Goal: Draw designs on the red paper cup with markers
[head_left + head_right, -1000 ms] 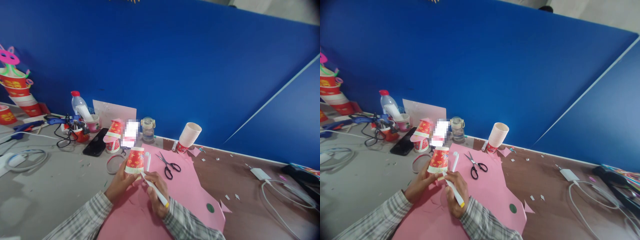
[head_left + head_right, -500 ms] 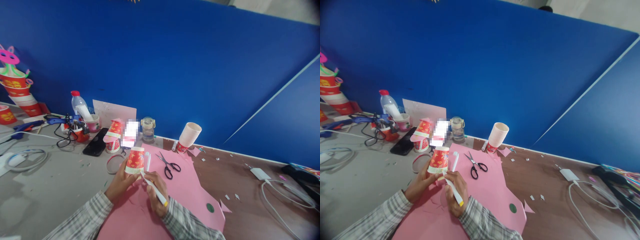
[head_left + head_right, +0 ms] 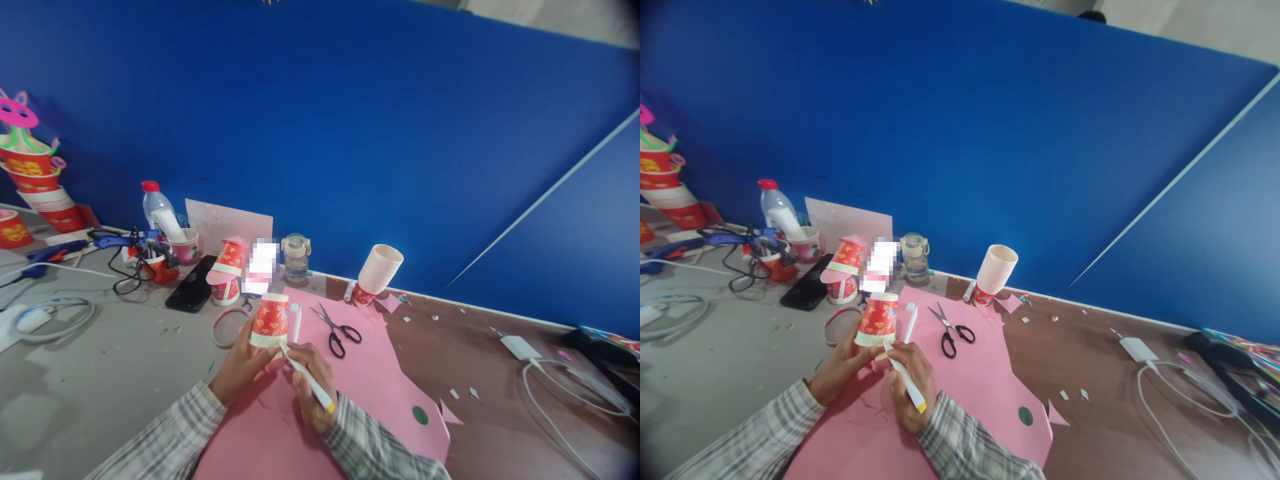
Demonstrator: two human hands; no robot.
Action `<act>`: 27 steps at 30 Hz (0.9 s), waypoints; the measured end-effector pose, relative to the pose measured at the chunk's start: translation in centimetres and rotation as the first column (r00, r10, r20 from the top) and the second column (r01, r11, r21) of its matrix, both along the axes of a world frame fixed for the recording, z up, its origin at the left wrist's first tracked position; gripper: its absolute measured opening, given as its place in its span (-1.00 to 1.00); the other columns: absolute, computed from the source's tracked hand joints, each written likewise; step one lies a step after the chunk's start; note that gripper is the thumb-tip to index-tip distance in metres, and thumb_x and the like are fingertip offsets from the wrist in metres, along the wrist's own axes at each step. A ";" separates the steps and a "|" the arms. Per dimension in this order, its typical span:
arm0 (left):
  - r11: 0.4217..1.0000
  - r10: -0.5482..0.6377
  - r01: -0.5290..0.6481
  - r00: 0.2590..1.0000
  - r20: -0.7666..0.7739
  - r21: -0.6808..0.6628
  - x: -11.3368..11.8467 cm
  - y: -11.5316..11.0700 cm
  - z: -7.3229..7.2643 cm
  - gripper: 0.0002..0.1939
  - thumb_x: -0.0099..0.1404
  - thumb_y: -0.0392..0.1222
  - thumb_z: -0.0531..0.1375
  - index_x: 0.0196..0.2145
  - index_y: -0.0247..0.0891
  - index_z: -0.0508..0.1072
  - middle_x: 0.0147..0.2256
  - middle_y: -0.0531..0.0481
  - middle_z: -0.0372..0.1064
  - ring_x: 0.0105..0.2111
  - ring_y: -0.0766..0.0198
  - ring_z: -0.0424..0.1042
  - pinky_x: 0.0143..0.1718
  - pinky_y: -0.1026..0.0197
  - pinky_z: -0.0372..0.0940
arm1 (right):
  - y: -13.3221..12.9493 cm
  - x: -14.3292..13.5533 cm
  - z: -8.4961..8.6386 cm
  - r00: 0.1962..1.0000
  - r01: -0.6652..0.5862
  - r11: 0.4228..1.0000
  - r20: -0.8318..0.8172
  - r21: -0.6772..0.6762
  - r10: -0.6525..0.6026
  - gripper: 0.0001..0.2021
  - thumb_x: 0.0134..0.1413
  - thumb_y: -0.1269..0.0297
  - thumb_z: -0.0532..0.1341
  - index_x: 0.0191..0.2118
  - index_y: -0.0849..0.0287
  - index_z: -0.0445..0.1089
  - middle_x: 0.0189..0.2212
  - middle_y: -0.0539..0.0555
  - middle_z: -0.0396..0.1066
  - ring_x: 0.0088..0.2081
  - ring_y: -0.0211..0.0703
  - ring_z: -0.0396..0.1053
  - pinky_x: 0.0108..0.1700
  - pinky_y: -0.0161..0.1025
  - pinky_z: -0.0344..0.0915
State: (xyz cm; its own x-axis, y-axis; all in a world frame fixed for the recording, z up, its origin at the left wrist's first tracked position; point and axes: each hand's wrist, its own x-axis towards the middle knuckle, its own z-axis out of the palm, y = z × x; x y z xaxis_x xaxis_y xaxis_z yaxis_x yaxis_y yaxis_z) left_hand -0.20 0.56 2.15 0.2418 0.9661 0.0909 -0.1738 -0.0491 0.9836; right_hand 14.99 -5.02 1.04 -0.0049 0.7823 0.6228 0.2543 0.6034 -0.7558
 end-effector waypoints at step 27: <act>1.000 -0.010 0.010 1.000 0.015 0.010 0.1 0.0 0.0 -0.37 -0.13 -0.07 0.35 -0.07 -0.05 0.24 -0.21 0.01 0.39 -0.25 0.09 0.40 -0.25 0.09 0.34 | -0.1 0.0 0.1 1.000 -0.009 1.000 0.022 0.004 0.009 -0.78 0.09 0.31 0.07 -0.16 0.08 0.38 -0.28 0.16 0.47 -0.22 0.13 0.44 -0.21 -0.04 0.38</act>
